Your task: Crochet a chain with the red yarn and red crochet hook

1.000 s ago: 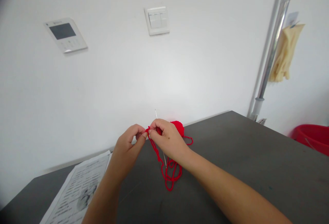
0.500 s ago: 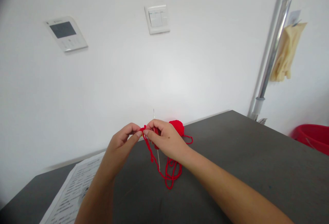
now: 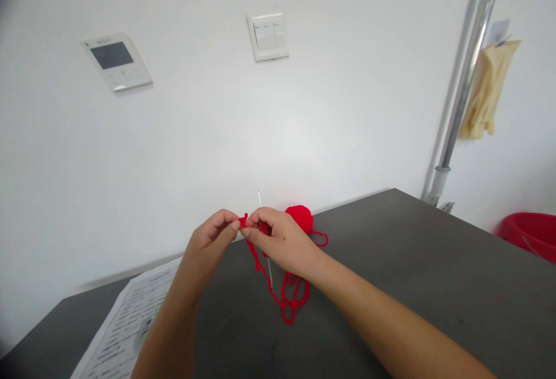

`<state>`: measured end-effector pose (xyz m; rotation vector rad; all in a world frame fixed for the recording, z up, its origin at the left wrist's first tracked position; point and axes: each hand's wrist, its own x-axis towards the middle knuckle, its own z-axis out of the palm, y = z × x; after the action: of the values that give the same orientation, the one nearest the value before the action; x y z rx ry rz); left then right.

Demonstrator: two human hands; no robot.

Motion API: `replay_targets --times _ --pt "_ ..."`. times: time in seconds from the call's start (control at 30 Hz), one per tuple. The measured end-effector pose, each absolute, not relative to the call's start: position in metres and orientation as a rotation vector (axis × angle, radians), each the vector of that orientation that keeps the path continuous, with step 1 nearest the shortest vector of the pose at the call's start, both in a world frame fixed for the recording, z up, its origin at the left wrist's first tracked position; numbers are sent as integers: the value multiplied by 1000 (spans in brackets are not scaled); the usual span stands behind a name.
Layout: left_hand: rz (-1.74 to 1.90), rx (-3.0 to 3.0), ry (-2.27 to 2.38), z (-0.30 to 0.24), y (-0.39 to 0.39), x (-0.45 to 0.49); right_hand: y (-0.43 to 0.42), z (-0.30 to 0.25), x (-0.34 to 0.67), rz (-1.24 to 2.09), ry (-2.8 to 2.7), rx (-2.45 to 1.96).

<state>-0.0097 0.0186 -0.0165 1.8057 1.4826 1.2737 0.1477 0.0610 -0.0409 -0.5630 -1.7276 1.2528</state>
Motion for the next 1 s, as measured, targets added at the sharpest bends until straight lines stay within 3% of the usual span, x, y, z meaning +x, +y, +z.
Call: replay_targets --times 0.57,0.7,1.0 --pt "1267 1695 1400 -21 27 -6 60 -37 152 1159 -1887 -656" --pt "1257 1667 1353 -22 28 -7 60 -36 153 1105 -1695 -618" --pt "1395 1514 1191 -40 33 7 54 -35 143 1636 -1100 -196"
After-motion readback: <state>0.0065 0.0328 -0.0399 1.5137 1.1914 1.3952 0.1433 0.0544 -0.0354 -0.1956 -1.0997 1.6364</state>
